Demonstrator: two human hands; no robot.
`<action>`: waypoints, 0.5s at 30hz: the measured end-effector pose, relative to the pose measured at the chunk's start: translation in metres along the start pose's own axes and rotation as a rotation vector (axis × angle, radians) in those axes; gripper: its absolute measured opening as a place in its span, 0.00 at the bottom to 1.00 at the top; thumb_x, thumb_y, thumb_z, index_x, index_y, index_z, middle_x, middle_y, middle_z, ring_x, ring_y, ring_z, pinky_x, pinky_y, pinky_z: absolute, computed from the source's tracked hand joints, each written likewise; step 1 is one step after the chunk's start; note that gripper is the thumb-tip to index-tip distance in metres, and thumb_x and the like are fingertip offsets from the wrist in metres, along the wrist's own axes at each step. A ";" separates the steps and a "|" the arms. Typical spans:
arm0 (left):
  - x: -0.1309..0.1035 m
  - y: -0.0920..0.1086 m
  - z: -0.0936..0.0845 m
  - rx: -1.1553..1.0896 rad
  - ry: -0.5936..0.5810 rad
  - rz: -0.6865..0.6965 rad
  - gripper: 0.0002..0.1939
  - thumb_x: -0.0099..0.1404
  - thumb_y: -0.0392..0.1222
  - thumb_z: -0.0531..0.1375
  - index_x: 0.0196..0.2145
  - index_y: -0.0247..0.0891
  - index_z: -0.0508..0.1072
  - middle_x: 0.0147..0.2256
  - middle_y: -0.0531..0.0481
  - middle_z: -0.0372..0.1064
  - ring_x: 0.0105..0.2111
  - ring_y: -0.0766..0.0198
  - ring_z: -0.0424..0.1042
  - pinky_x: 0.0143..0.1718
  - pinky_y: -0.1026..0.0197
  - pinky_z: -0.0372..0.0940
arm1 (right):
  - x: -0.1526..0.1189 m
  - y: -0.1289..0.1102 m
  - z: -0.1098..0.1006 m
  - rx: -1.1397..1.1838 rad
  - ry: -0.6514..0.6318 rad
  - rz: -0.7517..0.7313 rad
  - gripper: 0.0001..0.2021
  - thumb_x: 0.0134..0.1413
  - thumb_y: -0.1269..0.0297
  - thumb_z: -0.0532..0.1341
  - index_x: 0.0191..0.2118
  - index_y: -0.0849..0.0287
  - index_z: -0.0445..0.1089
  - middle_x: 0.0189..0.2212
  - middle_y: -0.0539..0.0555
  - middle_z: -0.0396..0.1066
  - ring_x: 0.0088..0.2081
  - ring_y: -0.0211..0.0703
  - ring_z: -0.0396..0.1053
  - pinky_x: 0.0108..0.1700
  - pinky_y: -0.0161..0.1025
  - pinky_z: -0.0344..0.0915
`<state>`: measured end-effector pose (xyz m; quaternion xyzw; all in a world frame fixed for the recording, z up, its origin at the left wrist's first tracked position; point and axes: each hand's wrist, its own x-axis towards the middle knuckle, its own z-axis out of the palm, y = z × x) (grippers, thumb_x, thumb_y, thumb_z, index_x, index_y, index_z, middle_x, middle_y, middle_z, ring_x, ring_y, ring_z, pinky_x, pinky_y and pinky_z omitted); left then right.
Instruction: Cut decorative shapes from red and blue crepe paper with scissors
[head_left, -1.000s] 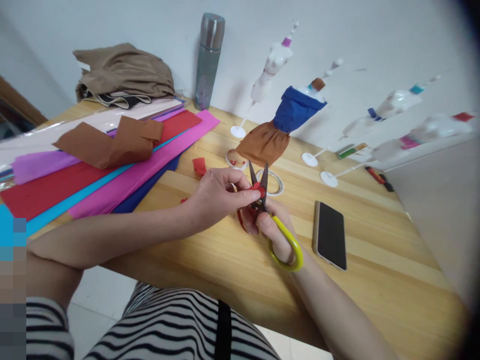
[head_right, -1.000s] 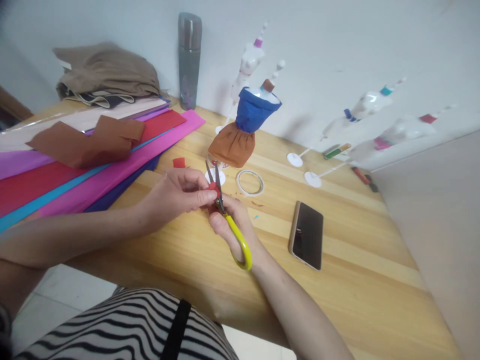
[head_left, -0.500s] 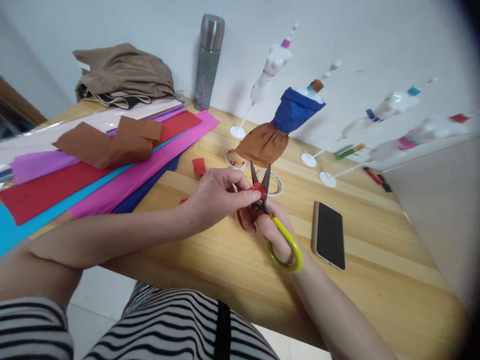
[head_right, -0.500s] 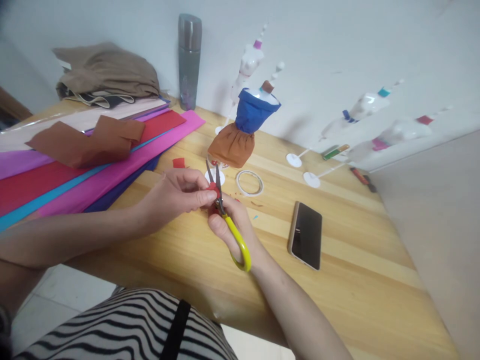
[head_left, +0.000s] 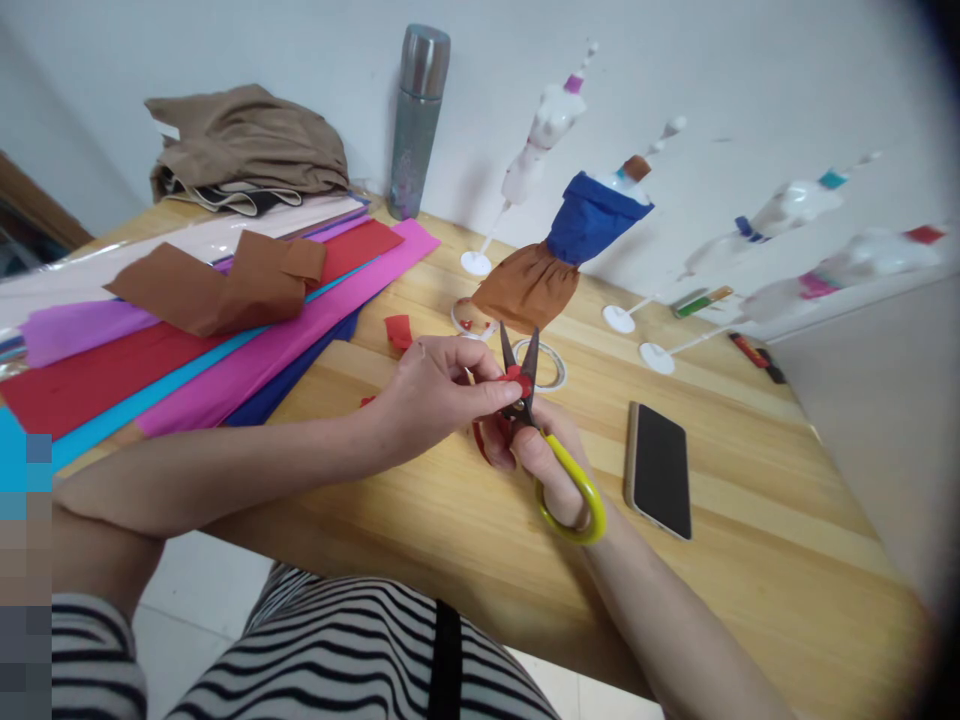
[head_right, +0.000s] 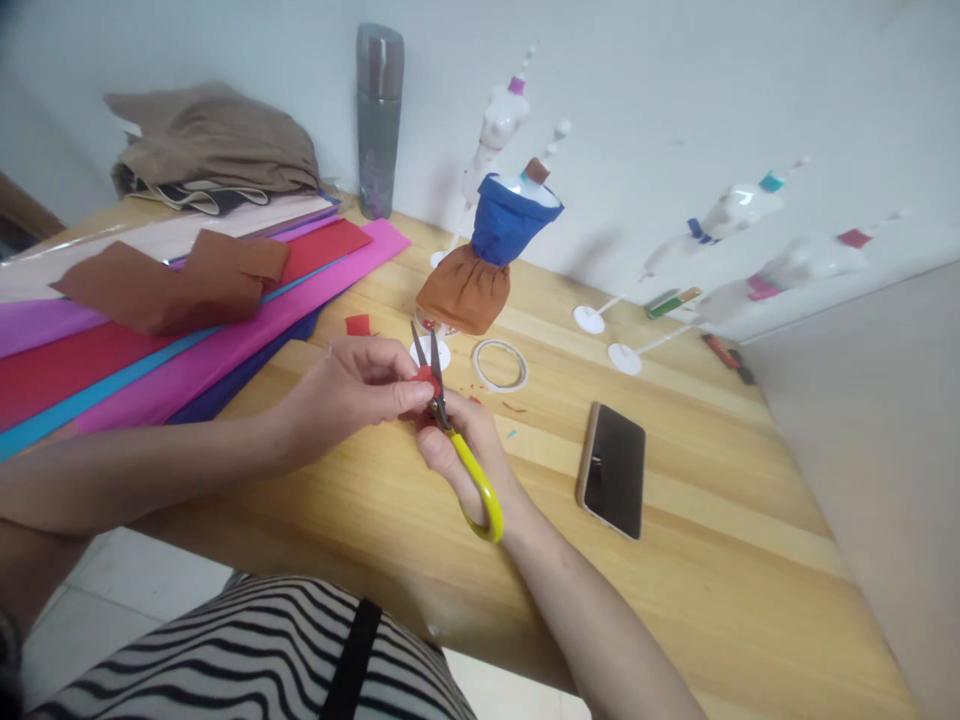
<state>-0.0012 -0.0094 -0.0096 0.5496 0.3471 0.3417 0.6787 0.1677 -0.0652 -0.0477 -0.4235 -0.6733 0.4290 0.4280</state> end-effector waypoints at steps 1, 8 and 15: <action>0.000 0.000 0.000 -0.004 -0.001 0.000 0.13 0.58 0.35 0.66 0.20 0.38 0.69 0.17 0.55 0.72 0.19 0.68 0.73 0.22 0.68 0.64 | 0.000 -0.001 0.000 -0.008 0.005 -0.004 0.29 0.66 0.32 0.56 0.29 0.54 0.64 0.22 0.48 0.61 0.25 0.42 0.57 0.30 0.42 0.55; -0.002 0.004 0.002 0.008 0.003 0.027 0.13 0.60 0.34 0.66 0.20 0.37 0.70 0.18 0.54 0.72 0.20 0.67 0.74 0.24 0.67 0.67 | 0.003 -0.004 0.000 -0.010 0.029 -0.077 0.24 0.67 0.36 0.58 0.35 0.54 0.66 0.24 0.47 0.61 0.25 0.41 0.54 0.29 0.41 0.54; -0.003 0.005 0.001 0.001 -0.001 0.055 0.13 0.61 0.33 0.66 0.20 0.37 0.71 0.18 0.52 0.73 0.20 0.65 0.74 0.24 0.65 0.67 | 0.003 -0.001 0.001 0.003 0.028 -0.091 0.24 0.68 0.39 0.58 0.32 0.55 0.63 0.25 0.47 0.59 0.26 0.40 0.55 0.30 0.41 0.53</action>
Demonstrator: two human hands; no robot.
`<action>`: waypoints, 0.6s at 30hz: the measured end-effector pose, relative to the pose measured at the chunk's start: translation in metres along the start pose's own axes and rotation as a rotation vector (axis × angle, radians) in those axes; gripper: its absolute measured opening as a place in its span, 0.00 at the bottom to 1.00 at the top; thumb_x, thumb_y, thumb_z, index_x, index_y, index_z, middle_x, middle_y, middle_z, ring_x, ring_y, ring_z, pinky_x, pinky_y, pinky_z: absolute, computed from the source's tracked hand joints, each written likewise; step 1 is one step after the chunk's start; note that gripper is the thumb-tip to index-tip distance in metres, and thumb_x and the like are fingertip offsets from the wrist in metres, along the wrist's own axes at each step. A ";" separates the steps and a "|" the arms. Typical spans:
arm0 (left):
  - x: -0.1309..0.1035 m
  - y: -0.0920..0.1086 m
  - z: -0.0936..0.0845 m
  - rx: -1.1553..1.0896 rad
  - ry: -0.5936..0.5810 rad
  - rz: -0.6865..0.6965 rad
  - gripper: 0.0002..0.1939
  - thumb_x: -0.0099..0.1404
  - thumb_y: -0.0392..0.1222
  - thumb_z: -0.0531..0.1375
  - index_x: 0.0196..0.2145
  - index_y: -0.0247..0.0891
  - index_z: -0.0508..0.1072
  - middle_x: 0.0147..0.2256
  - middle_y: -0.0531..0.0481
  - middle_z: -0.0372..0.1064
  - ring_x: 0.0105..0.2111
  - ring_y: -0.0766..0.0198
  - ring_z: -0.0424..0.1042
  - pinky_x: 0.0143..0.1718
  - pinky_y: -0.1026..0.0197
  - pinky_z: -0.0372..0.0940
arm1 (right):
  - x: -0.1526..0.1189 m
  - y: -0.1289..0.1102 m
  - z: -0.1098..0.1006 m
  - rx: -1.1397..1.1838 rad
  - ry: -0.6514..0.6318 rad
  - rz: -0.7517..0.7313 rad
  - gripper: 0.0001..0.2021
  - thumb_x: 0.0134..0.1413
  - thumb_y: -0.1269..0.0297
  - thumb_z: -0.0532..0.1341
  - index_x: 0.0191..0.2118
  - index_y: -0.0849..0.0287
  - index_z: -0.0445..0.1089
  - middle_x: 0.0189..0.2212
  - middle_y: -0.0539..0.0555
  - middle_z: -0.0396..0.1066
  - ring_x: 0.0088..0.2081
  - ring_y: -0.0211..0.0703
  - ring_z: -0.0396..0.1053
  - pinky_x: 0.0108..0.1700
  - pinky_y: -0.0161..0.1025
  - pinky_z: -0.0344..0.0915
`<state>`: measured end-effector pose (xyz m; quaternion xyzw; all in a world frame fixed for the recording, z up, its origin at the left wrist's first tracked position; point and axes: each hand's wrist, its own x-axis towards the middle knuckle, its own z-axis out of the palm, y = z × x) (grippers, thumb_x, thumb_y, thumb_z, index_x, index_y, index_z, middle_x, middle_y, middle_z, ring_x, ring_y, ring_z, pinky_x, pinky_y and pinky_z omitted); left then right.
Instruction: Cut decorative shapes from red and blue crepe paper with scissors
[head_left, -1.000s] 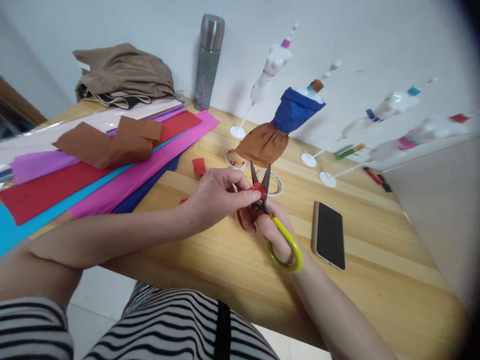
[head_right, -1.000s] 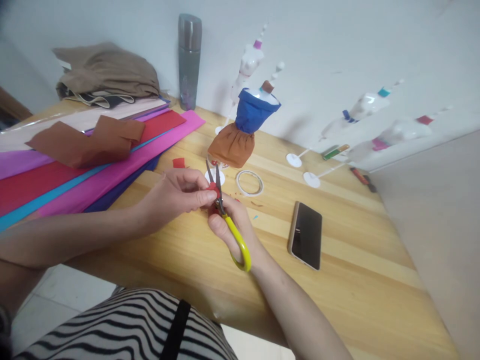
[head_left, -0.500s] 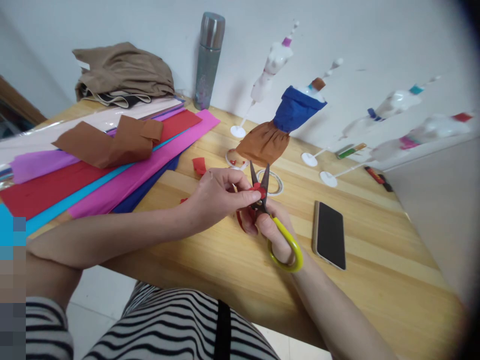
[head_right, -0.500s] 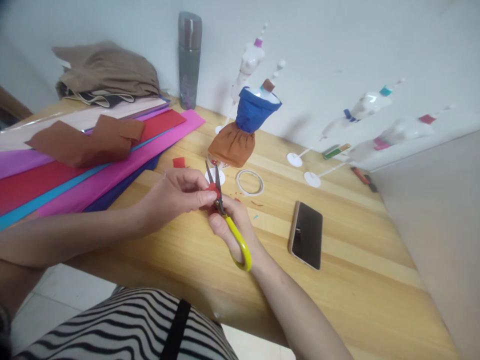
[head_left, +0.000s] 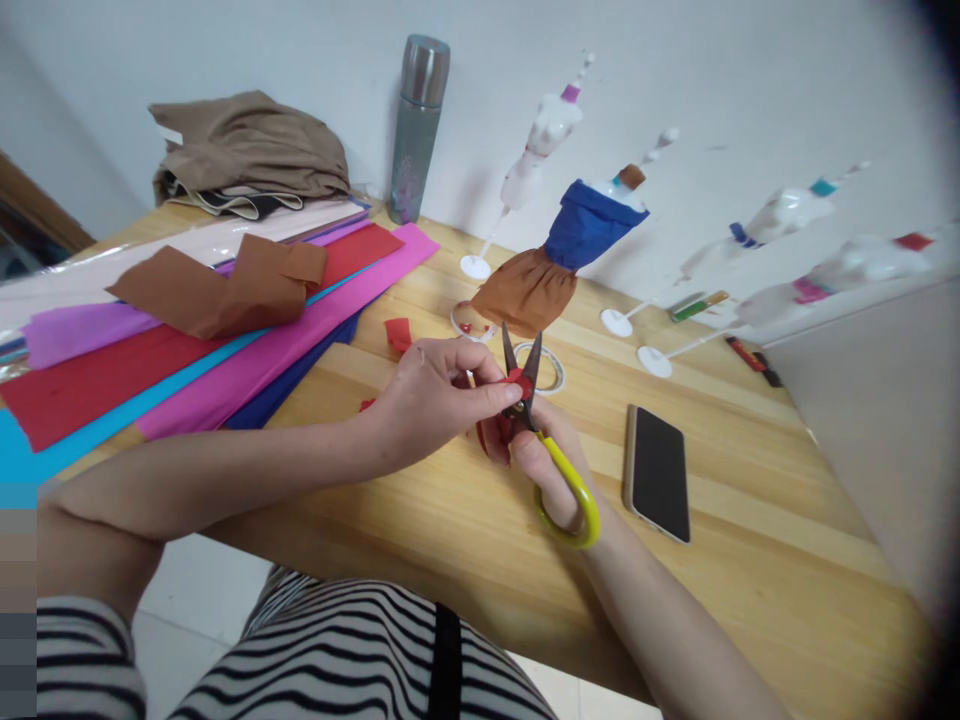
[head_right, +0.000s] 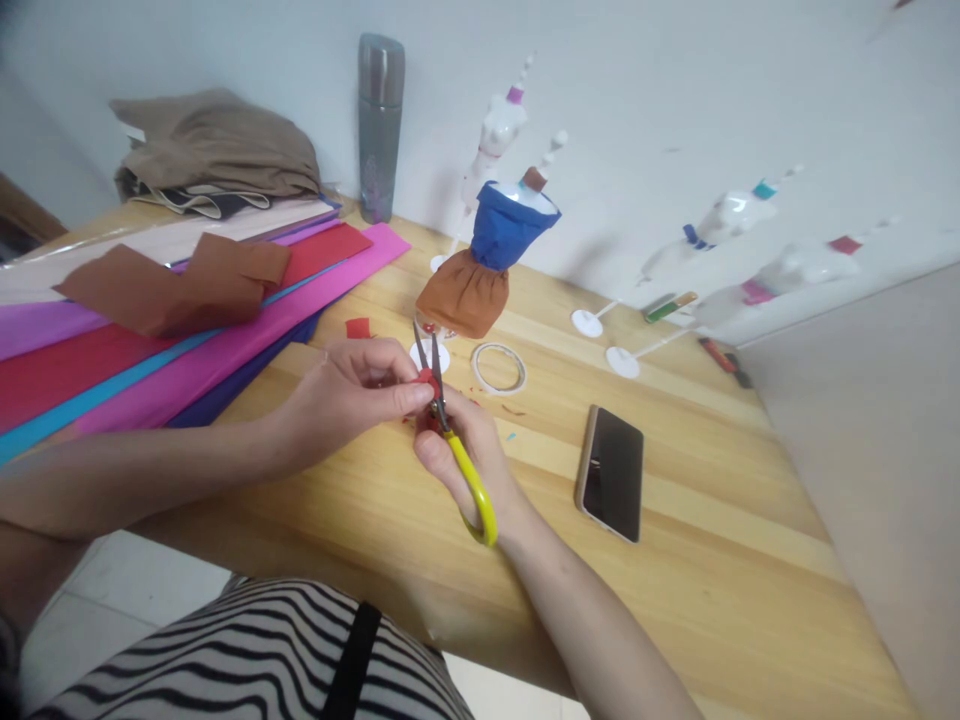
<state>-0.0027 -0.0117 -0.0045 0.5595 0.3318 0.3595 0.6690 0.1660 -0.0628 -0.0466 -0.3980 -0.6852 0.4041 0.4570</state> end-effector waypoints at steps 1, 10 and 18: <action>0.000 0.000 0.000 0.003 -0.002 0.004 0.13 0.61 0.33 0.66 0.20 0.37 0.71 0.18 0.52 0.73 0.20 0.65 0.74 0.24 0.65 0.67 | 0.000 0.000 0.000 0.008 0.001 -0.005 0.24 0.68 0.39 0.58 0.32 0.55 0.63 0.25 0.47 0.59 0.26 0.40 0.55 0.30 0.40 0.53; 0.000 -0.002 -0.001 -0.003 -0.028 0.023 0.13 0.62 0.36 0.65 0.21 0.36 0.71 0.18 0.53 0.73 0.20 0.66 0.74 0.24 0.66 0.67 | 0.000 0.000 0.001 0.004 0.007 -0.030 0.25 0.69 0.39 0.58 0.31 0.55 0.63 0.25 0.47 0.60 0.26 0.40 0.55 0.29 0.39 0.53; 0.000 0.000 0.000 -0.018 -0.026 0.002 0.14 0.61 0.32 0.65 0.20 0.36 0.70 0.17 0.54 0.73 0.19 0.68 0.73 0.23 0.68 0.66 | -0.002 0.002 0.000 -0.026 0.014 -0.021 0.24 0.70 0.39 0.57 0.32 0.55 0.64 0.25 0.48 0.60 0.27 0.41 0.56 0.31 0.41 0.55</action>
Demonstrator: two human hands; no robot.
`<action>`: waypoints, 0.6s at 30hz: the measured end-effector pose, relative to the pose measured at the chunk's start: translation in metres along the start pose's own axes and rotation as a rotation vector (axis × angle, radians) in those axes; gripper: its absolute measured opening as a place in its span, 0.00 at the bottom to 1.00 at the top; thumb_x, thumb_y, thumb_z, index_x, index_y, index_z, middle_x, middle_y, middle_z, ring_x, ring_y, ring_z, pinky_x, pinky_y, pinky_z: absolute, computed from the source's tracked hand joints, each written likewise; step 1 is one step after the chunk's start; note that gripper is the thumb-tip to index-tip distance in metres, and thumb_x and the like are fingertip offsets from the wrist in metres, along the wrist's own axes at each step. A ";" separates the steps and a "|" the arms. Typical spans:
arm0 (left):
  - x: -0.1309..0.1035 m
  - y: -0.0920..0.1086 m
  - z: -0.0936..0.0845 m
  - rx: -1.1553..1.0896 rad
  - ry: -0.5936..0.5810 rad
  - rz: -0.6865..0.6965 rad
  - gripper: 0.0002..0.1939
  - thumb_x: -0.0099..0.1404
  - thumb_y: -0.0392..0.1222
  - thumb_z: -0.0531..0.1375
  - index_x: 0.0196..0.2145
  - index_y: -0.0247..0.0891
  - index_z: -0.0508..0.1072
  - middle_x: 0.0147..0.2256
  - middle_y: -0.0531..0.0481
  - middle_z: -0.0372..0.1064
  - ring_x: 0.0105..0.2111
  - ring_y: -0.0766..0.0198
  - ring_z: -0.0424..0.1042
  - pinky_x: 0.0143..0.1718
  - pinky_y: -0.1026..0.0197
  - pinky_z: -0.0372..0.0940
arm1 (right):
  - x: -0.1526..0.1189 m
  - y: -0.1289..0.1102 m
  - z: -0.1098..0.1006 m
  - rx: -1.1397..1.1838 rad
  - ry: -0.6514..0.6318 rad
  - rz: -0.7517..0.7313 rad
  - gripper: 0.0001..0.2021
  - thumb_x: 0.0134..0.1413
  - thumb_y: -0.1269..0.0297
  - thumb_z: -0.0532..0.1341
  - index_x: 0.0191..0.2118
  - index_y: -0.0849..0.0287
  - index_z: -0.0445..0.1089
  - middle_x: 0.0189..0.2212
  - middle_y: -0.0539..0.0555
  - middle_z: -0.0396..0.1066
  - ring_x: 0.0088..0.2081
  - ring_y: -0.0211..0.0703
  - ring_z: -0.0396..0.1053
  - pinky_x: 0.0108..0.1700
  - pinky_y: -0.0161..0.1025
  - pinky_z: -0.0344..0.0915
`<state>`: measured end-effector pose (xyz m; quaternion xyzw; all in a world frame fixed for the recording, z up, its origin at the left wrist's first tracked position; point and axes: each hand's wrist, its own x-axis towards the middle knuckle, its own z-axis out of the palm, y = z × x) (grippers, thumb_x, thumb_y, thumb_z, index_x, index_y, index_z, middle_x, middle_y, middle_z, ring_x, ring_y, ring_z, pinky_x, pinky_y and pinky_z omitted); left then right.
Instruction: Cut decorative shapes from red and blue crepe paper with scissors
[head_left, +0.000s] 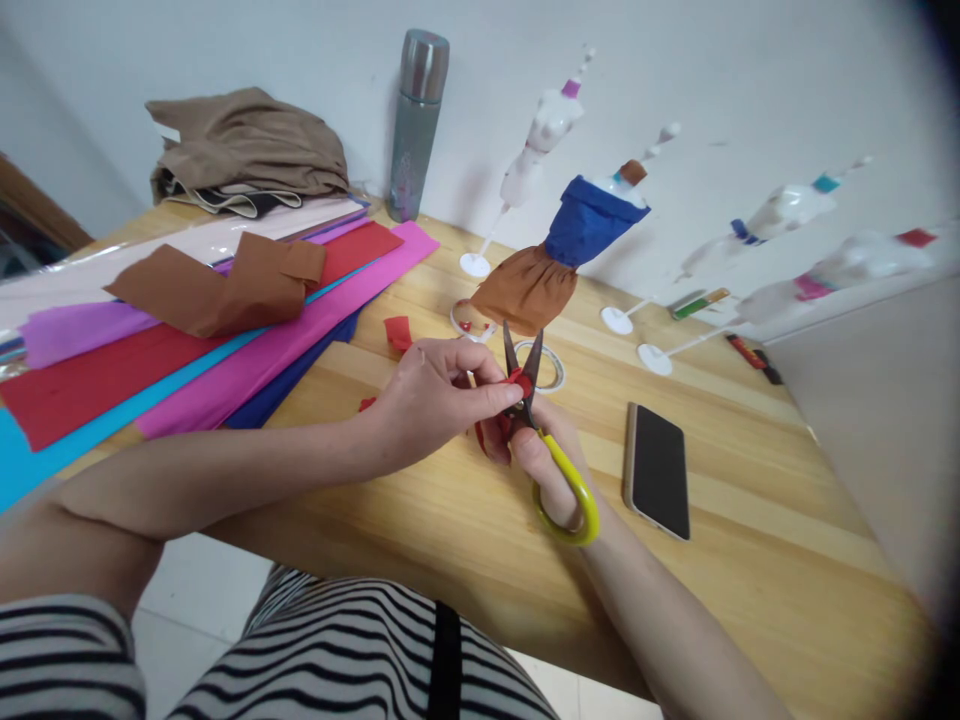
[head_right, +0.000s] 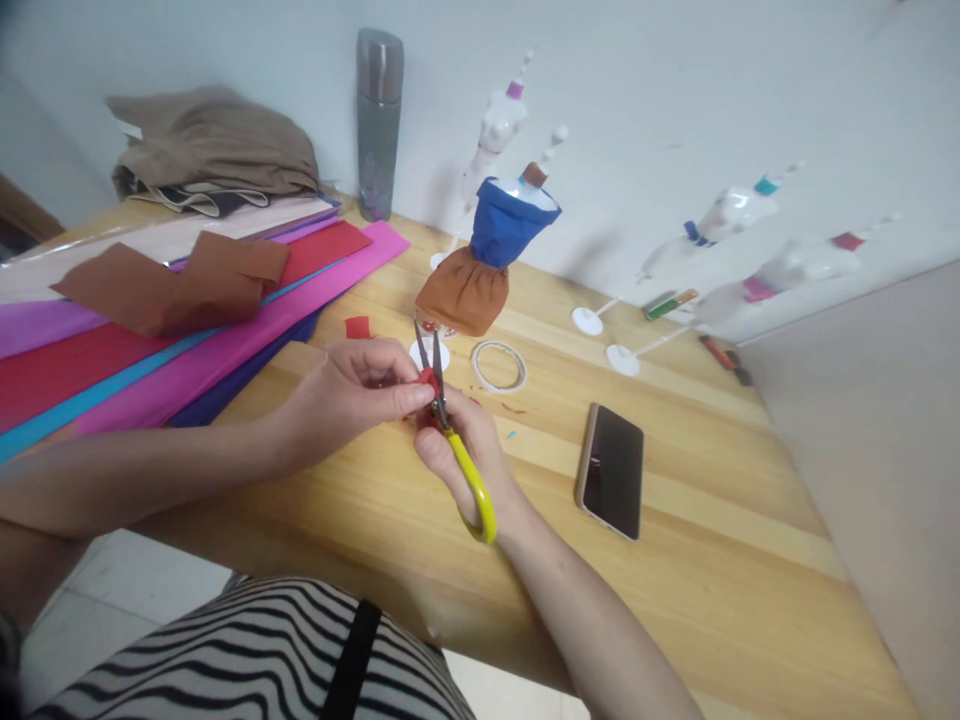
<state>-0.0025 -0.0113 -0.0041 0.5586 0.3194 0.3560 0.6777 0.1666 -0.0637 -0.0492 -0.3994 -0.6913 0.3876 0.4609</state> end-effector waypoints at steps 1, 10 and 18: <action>0.000 0.000 0.000 -0.001 -0.002 -0.009 0.14 0.62 0.32 0.65 0.20 0.35 0.70 0.18 0.53 0.73 0.19 0.68 0.73 0.23 0.68 0.66 | 0.000 0.000 0.000 -0.008 -0.001 0.009 0.24 0.70 0.38 0.56 0.32 0.55 0.64 0.25 0.48 0.60 0.27 0.41 0.56 0.32 0.41 0.56; 0.001 -0.001 0.000 -0.025 -0.017 -0.053 0.13 0.61 0.32 0.66 0.20 0.36 0.71 0.18 0.53 0.73 0.19 0.68 0.73 0.23 0.68 0.65 | -0.001 0.001 0.000 0.021 0.001 0.018 0.26 0.68 0.39 0.58 0.28 0.55 0.63 0.25 0.48 0.60 0.28 0.42 0.58 0.34 0.42 0.58; 0.002 -0.002 0.000 -0.032 -0.001 -0.038 0.12 0.57 0.36 0.67 0.19 0.36 0.71 0.17 0.54 0.71 0.18 0.70 0.69 0.22 0.68 0.62 | -0.002 0.000 0.000 0.031 0.016 0.069 0.26 0.67 0.37 0.59 0.28 0.55 0.63 0.25 0.50 0.63 0.33 0.48 0.66 0.38 0.45 0.65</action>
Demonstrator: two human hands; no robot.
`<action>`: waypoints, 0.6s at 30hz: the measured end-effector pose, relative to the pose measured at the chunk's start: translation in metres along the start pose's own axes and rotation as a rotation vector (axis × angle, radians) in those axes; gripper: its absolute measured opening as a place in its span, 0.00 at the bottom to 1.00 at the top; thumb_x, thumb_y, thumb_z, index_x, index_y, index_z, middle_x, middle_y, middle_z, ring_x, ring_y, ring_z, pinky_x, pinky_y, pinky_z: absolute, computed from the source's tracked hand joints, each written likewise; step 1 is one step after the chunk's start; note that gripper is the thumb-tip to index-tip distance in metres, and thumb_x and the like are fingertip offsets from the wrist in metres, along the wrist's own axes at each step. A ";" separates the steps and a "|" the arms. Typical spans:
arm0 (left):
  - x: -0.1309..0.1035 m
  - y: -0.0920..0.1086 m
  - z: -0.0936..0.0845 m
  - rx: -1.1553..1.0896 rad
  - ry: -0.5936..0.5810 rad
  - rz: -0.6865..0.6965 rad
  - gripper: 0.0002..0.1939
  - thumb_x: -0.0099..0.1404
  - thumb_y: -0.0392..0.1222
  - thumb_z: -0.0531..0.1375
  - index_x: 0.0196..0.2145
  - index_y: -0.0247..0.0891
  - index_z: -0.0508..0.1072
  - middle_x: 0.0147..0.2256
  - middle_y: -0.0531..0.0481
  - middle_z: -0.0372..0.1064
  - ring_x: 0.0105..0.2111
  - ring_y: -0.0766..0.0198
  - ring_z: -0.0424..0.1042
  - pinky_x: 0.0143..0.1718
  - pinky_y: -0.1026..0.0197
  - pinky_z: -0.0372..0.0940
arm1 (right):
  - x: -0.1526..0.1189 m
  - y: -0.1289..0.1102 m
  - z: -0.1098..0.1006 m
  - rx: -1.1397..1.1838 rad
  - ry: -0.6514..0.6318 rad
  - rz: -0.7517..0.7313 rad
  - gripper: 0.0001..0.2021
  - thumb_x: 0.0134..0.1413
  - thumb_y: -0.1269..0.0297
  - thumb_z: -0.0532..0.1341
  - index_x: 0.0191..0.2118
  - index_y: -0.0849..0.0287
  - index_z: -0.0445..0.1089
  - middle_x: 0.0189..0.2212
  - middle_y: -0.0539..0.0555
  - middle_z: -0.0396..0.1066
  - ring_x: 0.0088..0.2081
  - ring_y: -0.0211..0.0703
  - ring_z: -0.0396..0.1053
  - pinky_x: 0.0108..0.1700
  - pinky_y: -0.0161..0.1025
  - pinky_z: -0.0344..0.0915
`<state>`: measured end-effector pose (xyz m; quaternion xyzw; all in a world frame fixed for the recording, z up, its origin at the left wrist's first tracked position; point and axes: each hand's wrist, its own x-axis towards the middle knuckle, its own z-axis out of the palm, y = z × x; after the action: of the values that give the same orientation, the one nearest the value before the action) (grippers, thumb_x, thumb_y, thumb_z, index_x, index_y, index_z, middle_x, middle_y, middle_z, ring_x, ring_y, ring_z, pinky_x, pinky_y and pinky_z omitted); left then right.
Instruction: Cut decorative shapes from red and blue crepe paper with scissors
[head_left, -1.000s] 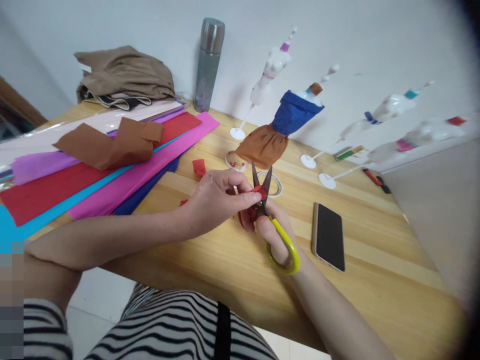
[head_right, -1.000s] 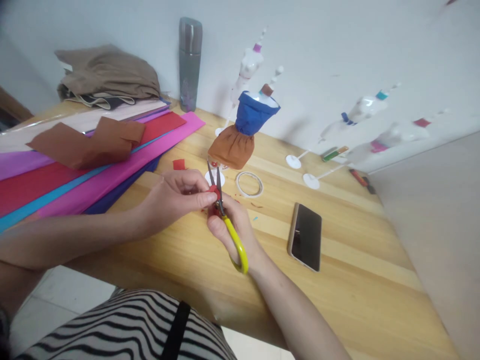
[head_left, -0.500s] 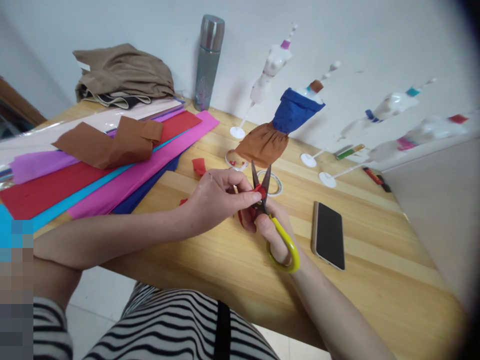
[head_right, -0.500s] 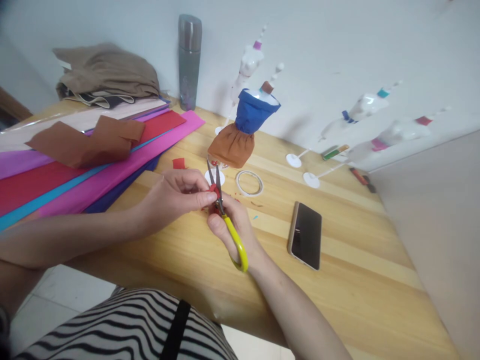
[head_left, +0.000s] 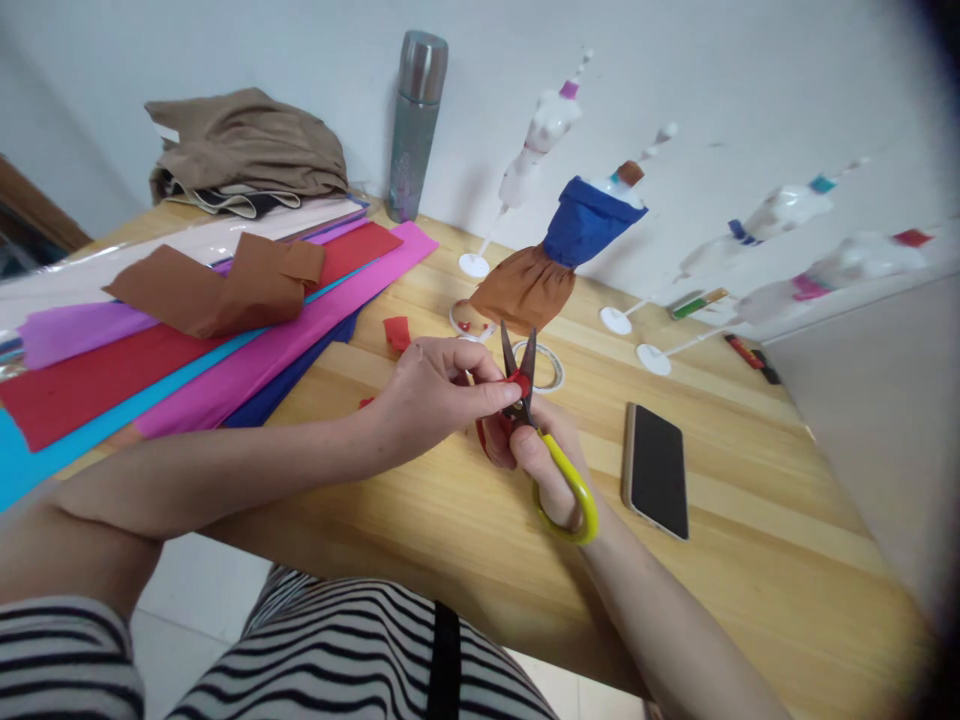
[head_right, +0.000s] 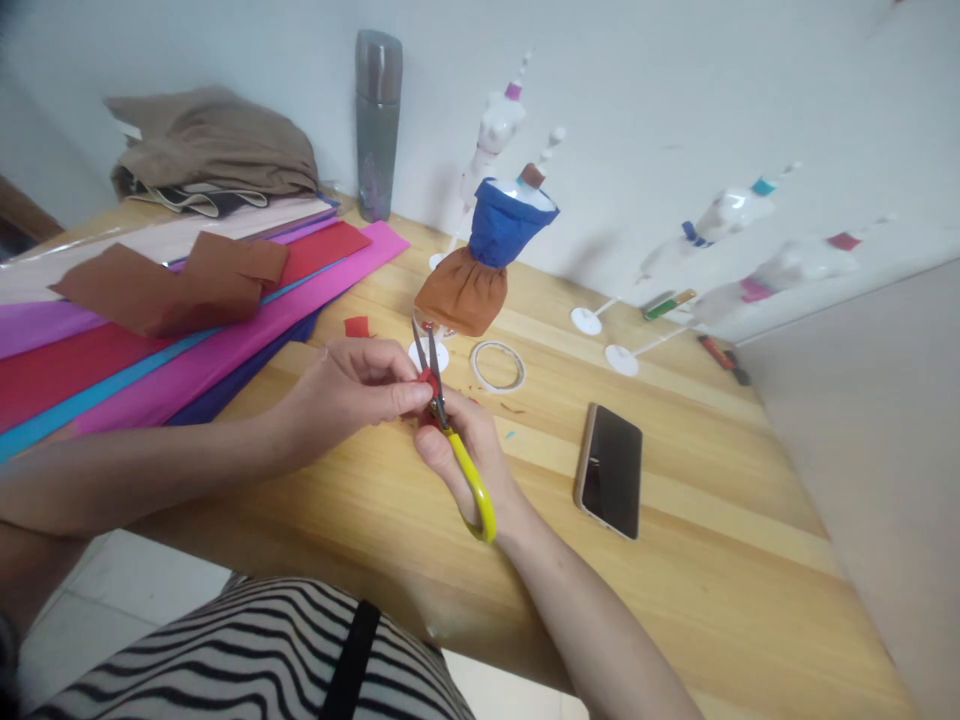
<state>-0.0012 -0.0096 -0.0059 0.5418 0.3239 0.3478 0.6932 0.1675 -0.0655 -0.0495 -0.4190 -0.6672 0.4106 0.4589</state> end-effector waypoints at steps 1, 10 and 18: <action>0.000 0.000 0.000 0.016 0.021 0.005 0.11 0.56 0.36 0.67 0.19 0.36 0.72 0.18 0.54 0.71 0.19 0.70 0.68 0.22 0.68 0.61 | 0.000 0.000 0.000 -0.003 0.003 0.005 0.27 0.66 0.36 0.59 0.28 0.54 0.63 0.24 0.50 0.63 0.33 0.48 0.67 0.38 0.45 0.66; 0.003 0.000 -0.005 0.083 0.054 0.019 0.09 0.55 0.36 0.68 0.20 0.34 0.74 0.21 0.53 0.70 0.24 0.72 0.63 0.24 0.69 0.55 | 0.001 -0.003 0.000 0.001 0.008 -0.001 0.27 0.66 0.34 0.59 0.31 0.55 0.68 0.22 0.48 0.62 0.26 0.42 0.62 0.30 0.40 0.62; 0.014 0.005 -0.020 0.036 -0.188 -0.028 0.12 0.53 0.39 0.71 0.19 0.35 0.73 0.16 0.55 0.65 0.18 0.72 0.61 0.21 0.69 0.56 | 0.000 0.006 -0.013 0.046 0.067 -0.026 0.23 0.66 0.38 0.61 0.42 0.56 0.74 0.26 0.48 0.65 0.25 0.41 0.60 0.29 0.42 0.58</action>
<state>-0.0111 0.0131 -0.0062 0.5797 0.2712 0.2800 0.7155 0.1811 -0.0619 -0.0522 -0.4133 -0.6472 0.4055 0.4958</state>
